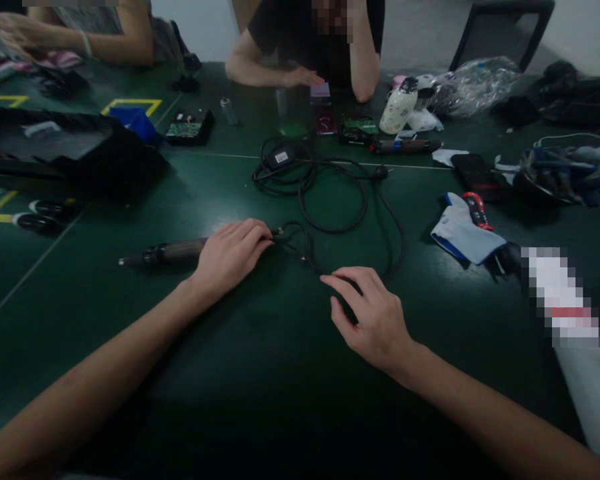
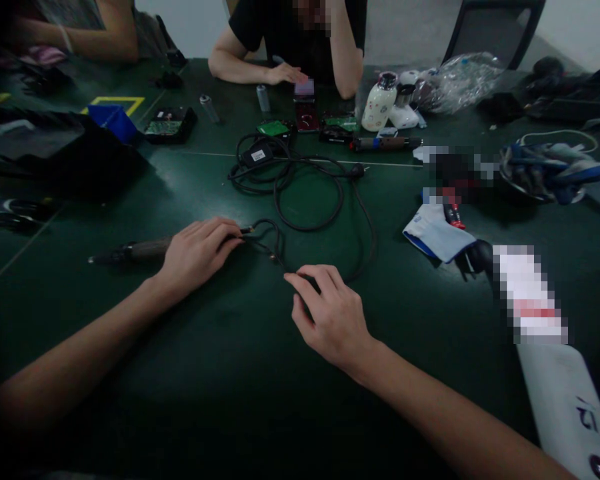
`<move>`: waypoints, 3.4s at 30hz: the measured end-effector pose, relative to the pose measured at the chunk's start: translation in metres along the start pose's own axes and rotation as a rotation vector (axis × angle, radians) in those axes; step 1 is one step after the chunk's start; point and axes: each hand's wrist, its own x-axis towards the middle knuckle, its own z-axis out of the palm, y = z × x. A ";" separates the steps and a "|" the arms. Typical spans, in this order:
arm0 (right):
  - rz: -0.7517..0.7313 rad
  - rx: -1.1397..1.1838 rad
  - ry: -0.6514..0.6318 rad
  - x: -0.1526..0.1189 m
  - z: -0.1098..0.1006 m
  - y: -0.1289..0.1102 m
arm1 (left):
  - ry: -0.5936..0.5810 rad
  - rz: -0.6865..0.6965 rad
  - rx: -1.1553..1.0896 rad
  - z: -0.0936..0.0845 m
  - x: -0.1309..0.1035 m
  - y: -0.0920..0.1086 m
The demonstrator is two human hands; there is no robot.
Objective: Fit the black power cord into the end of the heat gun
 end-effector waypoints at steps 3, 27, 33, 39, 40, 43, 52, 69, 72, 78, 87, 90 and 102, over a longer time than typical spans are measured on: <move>-0.012 0.029 -0.021 0.000 0.001 0.002 | -0.021 -0.169 0.081 -0.006 -0.001 -0.030; 0.024 0.031 -0.050 -0.001 -0.001 0.005 | -0.053 -0.835 0.420 -0.031 -0.050 -0.175; 0.014 0.032 -0.043 -0.001 0.000 0.004 | -0.117 -0.760 0.453 -0.032 -0.046 -0.161; 0.014 0.030 -0.051 -0.001 -0.001 0.003 | -0.177 -0.668 0.440 -0.035 -0.035 -0.131; 0.013 0.031 -0.055 -0.001 -0.001 0.003 | -0.188 -0.635 0.434 -0.034 -0.032 -0.123; 0.009 0.033 -0.059 -0.001 0.000 0.004 | -0.213 -0.509 0.406 -0.028 -0.023 -0.095; -0.033 0.082 -0.038 -0.001 0.000 0.003 | -0.144 -0.036 0.205 -0.007 -0.006 0.007; -0.087 0.129 0.005 -0.003 0.008 0.009 | -0.172 0.662 -0.212 -0.004 -0.036 0.125; -0.085 0.101 -0.029 -0.003 0.008 0.009 | -0.114 0.651 -0.196 -0.001 -0.037 0.118; -0.100 0.003 -0.153 0.000 0.005 0.008 | -0.125 0.453 -0.064 -0.022 -0.022 0.077; -0.090 -0.002 -0.193 0.001 0.004 0.006 | -0.304 -0.201 0.031 -0.054 -0.004 -0.046; -0.092 -0.008 -0.188 0.001 0.003 0.003 | -0.255 -0.304 -0.070 -0.039 -0.011 -0.076; -0.134 -0.174 -0.186 -0.002 0.001 -0.003 | -0.142 -0.465 -0.053 -0.023 -0.015 -0.074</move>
